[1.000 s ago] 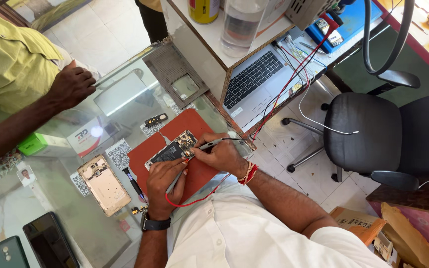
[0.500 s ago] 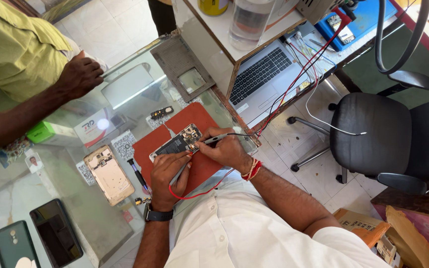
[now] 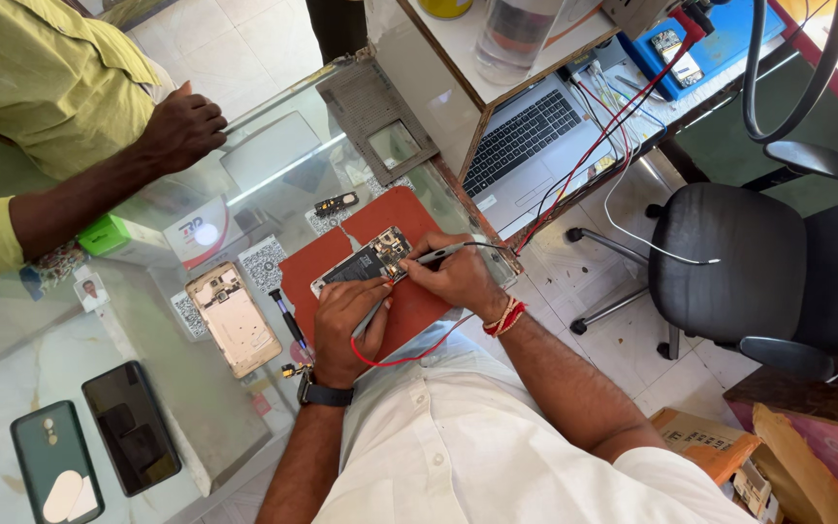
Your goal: The person sits at a glass workbench and probes a disassembled phone motherboard with multimeter test leads, testing points on the board placed on a red mat. They then lift the phone, carry it to another bench, and position it under a microscope to continue working on the board.
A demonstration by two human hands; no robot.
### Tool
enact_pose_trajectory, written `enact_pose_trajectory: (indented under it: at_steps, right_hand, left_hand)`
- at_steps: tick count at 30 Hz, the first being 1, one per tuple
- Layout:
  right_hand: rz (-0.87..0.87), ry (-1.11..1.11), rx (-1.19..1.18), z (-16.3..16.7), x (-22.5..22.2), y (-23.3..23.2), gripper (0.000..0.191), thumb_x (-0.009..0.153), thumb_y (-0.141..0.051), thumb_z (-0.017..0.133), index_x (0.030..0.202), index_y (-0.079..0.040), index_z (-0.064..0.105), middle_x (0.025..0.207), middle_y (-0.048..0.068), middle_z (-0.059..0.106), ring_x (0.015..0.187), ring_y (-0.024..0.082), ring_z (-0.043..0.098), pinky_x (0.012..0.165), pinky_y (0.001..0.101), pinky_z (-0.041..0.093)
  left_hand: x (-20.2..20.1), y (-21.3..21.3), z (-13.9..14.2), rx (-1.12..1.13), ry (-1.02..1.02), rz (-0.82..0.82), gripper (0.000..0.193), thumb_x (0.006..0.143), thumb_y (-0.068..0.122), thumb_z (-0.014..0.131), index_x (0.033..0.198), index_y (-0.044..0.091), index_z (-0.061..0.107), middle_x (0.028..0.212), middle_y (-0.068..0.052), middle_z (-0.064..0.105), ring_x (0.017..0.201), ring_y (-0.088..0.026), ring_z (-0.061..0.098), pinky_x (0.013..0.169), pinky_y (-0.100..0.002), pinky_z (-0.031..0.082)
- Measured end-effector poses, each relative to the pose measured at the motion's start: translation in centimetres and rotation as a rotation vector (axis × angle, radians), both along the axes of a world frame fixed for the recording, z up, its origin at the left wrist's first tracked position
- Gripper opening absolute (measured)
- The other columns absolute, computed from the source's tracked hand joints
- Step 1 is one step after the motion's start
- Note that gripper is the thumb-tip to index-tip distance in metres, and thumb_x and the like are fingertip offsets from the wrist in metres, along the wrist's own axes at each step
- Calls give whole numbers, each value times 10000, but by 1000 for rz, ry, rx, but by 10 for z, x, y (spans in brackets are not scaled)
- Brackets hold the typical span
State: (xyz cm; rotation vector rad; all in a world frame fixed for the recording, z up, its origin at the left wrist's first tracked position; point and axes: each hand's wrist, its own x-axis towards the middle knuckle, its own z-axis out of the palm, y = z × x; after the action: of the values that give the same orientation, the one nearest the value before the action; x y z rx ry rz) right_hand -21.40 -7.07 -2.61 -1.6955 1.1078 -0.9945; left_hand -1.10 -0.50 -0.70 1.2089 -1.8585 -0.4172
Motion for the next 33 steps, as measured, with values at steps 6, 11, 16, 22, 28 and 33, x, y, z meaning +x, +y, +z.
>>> enact_pose_trajectory:
  at_steps: [6, 11, 16, 22, 28, 33]
  right_hand:
    - [1, -21, 33, 12, 2, -2, 179, 883, -171, 812, 890, -14, 727, 799, 27, 732, 715, 66, 632, 620, 242, 513]
    - [-23, 38, -83, 7, 3, 1, 197, 889, -151, 825, 887, -7, 691, 815, 23, 693, 746, 62, 597, 651, 239, 500]
    - [-35, 15, -14, -4, 6, 2, 139, 941, -95, 801, 908, 1, 706, 836, 28, 694, 756, 64, 602, 654, 231, 491]
    - [-23, -46, 58, -8, 5, 0, 124, 950, -49, 795, 942, 36, 705, 850, 59, 724, 745, 73, 643, 646, 219, 516]
    - [20, -77, 88, -9, 6, 1, 150, 964, -61, 791, 942, 45, 687, 840, 67, 721, 733, 83, 656, 632, 220, 528]
    - [24, -6, 32, -9, 7, 4, 152, 956, -64, 802, 932, 40, 695, 837, 76, 730, 727, 89, 659, 624, 231, 524]
  left_hand:
    - [0, -2, 4, -27, 17, -23, 174, 856, 38, 731, 1029, 45, 750, 1083, -80, 768, 993, -238, 706, 923, -379, 481]
    - [6, -1, -4, -43, 21, -50, 181, 871, 53, 720, 1051, 58, 745, 1100, -88, 766, 1013, -252, 706, 925, -388, 480]
    - [12, 2, -18, -61, 47, -31, 193, 871, 69, 733, 1064, 65, 745, 1110, -86, 761, 1018, -250, 691, 941, -399, 477]
    - [16, 3, -19, -22, 63, -45, 188, 857, 49, 736, 1044, 72, 739, 1110, -68, 756, 1031, -233, 696, 942, -393, 471]
    - [18, 7, -13, -1, 57, -28, 192, 871, 54, 758, 1061, 75, 741, 1117, -52, 756, 1024, -221, 688, 948, -386, 477]
    - [20, 9, -8, 15, 30, -19, 188, 868, 39, 761, 1053, 70, 747, 1122, -55, 761, 1015, -213, 694, 941, -378, 484]
